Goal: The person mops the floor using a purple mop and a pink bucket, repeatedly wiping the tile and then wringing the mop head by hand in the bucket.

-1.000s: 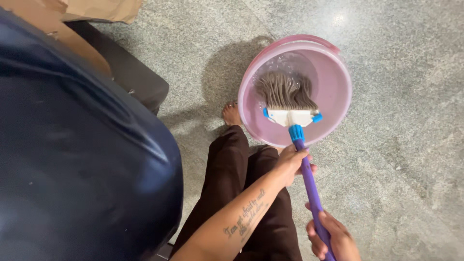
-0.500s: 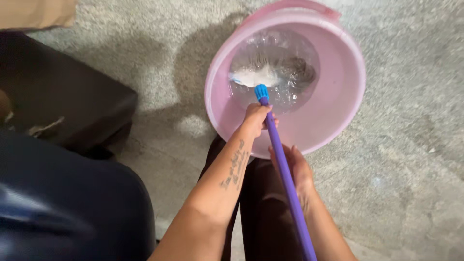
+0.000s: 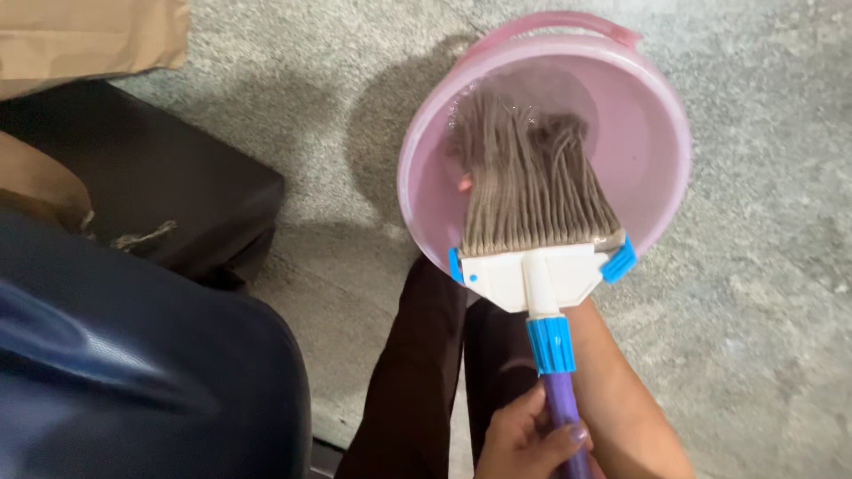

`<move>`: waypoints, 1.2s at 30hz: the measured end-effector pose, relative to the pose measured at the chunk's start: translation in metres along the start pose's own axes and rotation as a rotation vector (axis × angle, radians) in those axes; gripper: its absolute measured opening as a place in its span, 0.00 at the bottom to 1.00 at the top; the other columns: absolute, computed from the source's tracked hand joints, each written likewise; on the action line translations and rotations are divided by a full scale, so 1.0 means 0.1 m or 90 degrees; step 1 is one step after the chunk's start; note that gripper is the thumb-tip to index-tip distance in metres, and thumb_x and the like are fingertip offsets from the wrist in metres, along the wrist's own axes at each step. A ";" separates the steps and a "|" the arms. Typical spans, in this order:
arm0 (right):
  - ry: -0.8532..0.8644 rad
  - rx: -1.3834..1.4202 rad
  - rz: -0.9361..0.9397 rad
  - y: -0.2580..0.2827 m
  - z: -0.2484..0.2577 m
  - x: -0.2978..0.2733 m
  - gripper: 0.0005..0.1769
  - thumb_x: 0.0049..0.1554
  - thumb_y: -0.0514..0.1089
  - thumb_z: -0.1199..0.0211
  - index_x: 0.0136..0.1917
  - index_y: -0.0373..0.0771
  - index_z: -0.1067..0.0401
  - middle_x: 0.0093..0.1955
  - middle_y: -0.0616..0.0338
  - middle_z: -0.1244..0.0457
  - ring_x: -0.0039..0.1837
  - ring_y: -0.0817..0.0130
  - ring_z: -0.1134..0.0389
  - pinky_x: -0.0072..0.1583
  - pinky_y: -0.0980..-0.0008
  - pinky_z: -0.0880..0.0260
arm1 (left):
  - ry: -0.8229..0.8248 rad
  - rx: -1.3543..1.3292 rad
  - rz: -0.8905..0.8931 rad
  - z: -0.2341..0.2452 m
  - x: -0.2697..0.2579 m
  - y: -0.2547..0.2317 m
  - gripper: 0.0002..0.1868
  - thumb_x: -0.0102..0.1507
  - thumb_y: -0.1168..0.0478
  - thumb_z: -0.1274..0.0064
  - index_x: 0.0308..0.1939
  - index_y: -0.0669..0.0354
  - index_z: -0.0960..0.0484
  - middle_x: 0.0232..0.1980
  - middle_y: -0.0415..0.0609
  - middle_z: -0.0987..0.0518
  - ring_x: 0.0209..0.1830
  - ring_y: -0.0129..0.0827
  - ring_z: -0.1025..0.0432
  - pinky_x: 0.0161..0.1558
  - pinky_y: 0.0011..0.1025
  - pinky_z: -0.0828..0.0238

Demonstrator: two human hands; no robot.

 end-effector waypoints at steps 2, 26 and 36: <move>0.012 0.037 0.007 -0.05 -0.12 -0.02 0.46 0.71 0.69 0.45 0.86 0.30 0.36 0.73 0.46 0.34 0.72 0.52 0.31 0.73 0.48 0.32 | 0.003 0.016 -0.009 0.14 0.06 0.05 0.33 0.79 0.66 0.35 0.87 0.72 0.27 0.53 0.54 0.13 0.50 0.37 0.15 0.55 0.37 0.14; 0.069 0.296 0.076 -0.60 -0.68 -0.98 0.35 0.71 0.44 0.25 0.83 0.30 0.35 0.47 0.68 0.33 0.43 0.81 0.30 0.52 0.77 0.27 | 0.324 -0.554 0.079 0.71 2.14 -0.30 0.40 0.76 0.41 0.20 0.73 0.63 0.27 0.63 0.50 0.24 0.66 0.41 0.25 0.72 0.50 0.19; -0.020 0.126 0.047 -0.44 -0.25 -0.37 0.16 0.73 0.46 0.30 0.67 0.34 0.28 0.42 0.69 0.41 0.42 0.78 0.39 0.57 0.70 0.30 | -0.059 0.518 0.173 0.66 2.78 -1.36 0.33 0.56 0.63 0.25 0.67 0.60 0.13 0.48 0.56 0.08 0.45 0.46 0.11 0.43 0.46 0.12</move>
Point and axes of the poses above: each hand's wrist, its own x-axis towards the middle knuckle, its own z-axis out of the back of the hand, y = z × x, the point moved 2 cm from there along x, towards the middle knuckle
